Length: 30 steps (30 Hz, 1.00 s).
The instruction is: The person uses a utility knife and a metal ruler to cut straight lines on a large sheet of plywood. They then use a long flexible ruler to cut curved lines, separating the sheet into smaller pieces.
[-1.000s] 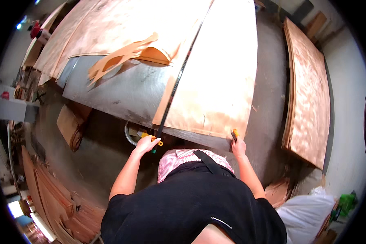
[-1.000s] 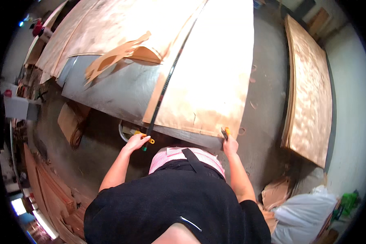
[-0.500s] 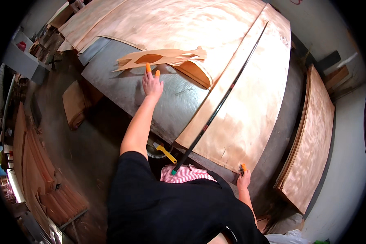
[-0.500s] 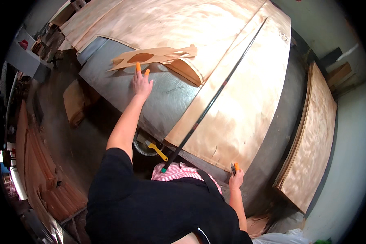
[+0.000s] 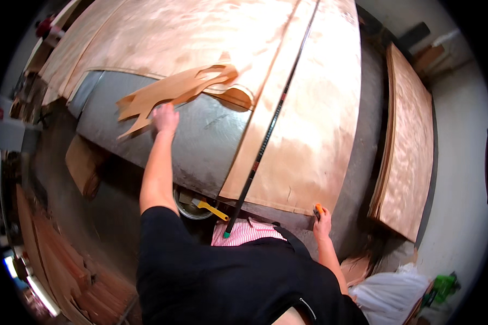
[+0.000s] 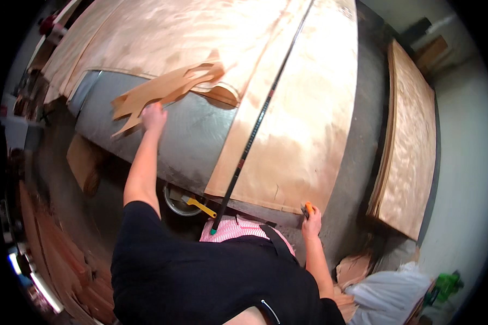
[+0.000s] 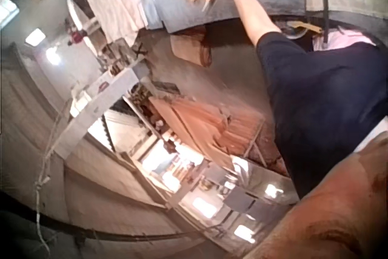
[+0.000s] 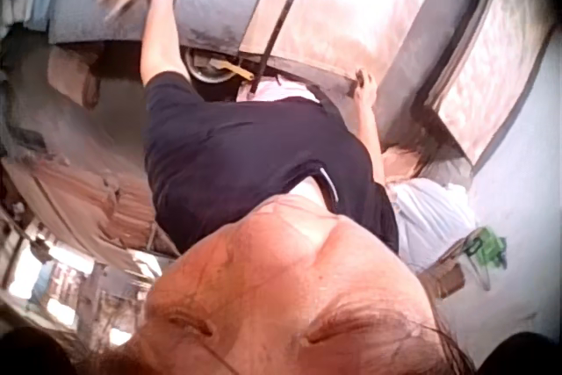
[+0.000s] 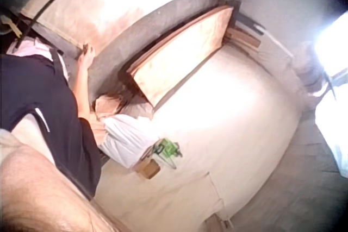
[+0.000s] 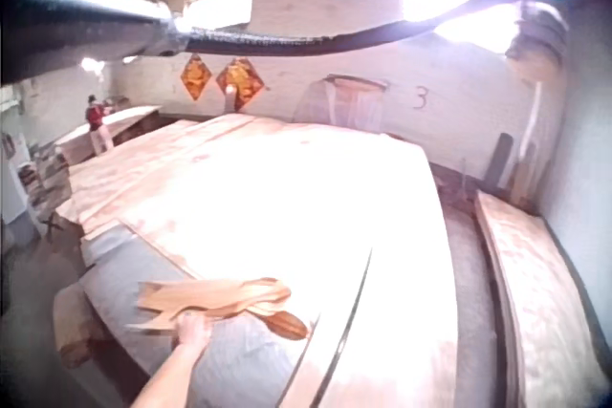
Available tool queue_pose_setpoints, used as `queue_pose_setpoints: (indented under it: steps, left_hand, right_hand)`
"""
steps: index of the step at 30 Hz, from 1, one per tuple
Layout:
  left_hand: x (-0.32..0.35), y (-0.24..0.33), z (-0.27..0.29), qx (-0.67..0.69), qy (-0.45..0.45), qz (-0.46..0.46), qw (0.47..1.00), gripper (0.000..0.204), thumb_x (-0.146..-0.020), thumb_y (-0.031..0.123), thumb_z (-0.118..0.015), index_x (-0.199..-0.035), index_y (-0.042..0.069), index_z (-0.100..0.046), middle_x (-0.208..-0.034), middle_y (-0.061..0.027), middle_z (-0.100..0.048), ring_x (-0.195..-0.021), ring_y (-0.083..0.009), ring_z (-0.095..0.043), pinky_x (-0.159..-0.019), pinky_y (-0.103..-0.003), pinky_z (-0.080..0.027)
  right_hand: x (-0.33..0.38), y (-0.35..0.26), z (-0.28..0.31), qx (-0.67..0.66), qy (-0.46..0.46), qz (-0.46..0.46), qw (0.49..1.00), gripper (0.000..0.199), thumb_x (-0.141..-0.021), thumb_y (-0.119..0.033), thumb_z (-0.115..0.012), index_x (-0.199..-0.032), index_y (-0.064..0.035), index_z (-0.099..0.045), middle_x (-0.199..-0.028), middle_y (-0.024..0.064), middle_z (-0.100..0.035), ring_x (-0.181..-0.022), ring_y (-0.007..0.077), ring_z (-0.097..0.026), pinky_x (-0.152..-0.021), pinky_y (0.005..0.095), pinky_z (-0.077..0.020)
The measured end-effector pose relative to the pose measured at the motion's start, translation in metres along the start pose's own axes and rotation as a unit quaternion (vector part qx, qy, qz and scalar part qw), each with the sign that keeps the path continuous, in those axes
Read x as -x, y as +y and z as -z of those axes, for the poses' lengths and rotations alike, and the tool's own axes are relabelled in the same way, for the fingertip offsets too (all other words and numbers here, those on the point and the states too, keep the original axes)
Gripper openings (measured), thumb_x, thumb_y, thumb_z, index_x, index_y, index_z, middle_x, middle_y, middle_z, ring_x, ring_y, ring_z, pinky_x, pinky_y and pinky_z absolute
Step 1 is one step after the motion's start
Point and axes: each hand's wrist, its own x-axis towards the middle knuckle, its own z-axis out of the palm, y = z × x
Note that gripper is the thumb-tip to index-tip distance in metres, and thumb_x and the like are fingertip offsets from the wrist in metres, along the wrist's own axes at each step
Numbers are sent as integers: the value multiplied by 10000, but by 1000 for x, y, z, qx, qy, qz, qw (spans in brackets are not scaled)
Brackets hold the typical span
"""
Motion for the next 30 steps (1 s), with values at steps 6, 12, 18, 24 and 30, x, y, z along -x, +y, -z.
queue_pose_setpoints:
  steps: [6, 12, 18, 24, 30]
  left_hand:
    - [10, -24, 59, 243, 120, 88, 959, 255, -793, 303, -586, -766, 53, -547, -714, -86, -604, -648, -253, -587, -590, -367, -449]
    - [53, 71, 204, 317, 119, -90, 937, 206, -839, 216, -567, -805, 12, -568, -668, -49, -622, -573, -107, -555, -546, -236, -427]
    - [101, 198, 224, 450, -2, -221, 865, 181, -845, 173, -552, -856, -4, -587, -715, -55, -625, -635, -95, -570, -568, -209, -441]
    - [159, 351, 187, 581, -174, -183, 774, 201, -825, 179, -573, -906, -4, -578, -773, -81, -623, -640, -118, -576, -598, -226, -470]
    - [201, 429, 73, 325, -144, -358, 863, 368, -835, 260, -559, -1114, 21, -539, -986, -95, -599, -989, -174, -542, -848, -257, -418]
  right_hand:
    - [-3, 3, 1, -10, 7, -14, 1000, 391, -701, -8, -580, -1082, -80, -527, -1089, 112, -497, -1003, 309, -484, -821, 372, -422]
    - [-6, 16, 5, -74, 39, 34, 996, 356, -720, -37, -564, -1064, -127, -548, -989, 96, -537, -926, 295, -523, -764, 369, -441]
    - [-16, 32, 6, -117, 33, 66, 990, 272, -749, -59, -544, -1017, -103, -562, -935, 119, -557, -872, 296, -547, -700, 349, -451]
    - [-23, 48, -8, -361, -49, 41, 930, 199, -791, -40, -493, -969, -49, -582, -840, 104, -619, -811, 233, -593, -723, 315, -444]
    - [-35, 31, -10, -598, -177, -135, 770, 250, -908, -144, -402, -1083, -43, -550, -910, 20, -622, -637, 46, -488, -539, 180, -387]
